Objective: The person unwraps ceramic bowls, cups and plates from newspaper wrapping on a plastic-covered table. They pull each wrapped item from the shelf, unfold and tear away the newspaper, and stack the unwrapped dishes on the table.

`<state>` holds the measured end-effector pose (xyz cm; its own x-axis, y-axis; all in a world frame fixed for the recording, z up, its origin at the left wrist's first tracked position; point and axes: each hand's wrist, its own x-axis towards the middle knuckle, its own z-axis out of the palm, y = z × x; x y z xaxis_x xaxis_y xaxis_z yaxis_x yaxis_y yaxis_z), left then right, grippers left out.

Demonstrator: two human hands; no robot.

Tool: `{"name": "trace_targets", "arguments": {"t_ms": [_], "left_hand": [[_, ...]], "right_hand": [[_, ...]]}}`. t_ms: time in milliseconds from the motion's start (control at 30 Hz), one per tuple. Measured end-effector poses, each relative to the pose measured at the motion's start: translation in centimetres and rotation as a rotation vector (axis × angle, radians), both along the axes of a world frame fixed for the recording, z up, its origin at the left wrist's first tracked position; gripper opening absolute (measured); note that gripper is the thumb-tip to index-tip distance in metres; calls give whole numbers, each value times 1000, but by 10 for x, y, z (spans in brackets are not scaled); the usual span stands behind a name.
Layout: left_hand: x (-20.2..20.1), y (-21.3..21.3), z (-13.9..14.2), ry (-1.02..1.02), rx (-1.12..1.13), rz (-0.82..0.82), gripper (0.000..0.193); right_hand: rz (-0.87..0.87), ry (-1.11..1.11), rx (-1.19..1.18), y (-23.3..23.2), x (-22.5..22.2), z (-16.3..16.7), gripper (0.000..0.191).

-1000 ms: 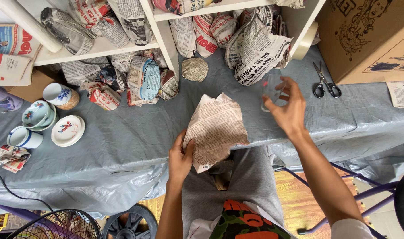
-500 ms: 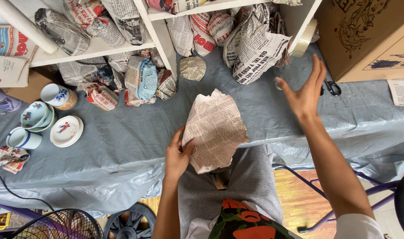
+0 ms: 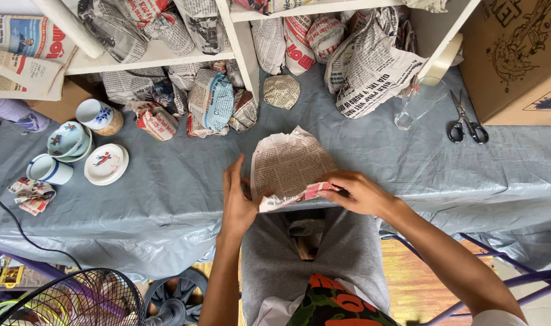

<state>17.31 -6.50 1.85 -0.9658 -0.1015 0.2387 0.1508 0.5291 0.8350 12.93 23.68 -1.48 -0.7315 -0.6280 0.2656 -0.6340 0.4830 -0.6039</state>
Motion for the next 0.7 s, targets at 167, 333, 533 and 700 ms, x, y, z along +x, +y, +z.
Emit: {"name": "trace_targets", "arguments": {"t_ms": [167,333,533,700], "left_hand": [[0,-17,-29,488,-356,-46,57],[-3,-37,-53,364,-203,-287,23],[9,-39,-43,296,-152,-281,11],[8,-18,-37,235,-182,-34,27]], "right_hand": [[-182,-141,-118,-10,-14,-7,25],[-290,-78,-121,-32,-28,4,24],[-264,-49,-47,-54,-34,9,26],[-311,-31,33,-63,-41,3,26]]}}
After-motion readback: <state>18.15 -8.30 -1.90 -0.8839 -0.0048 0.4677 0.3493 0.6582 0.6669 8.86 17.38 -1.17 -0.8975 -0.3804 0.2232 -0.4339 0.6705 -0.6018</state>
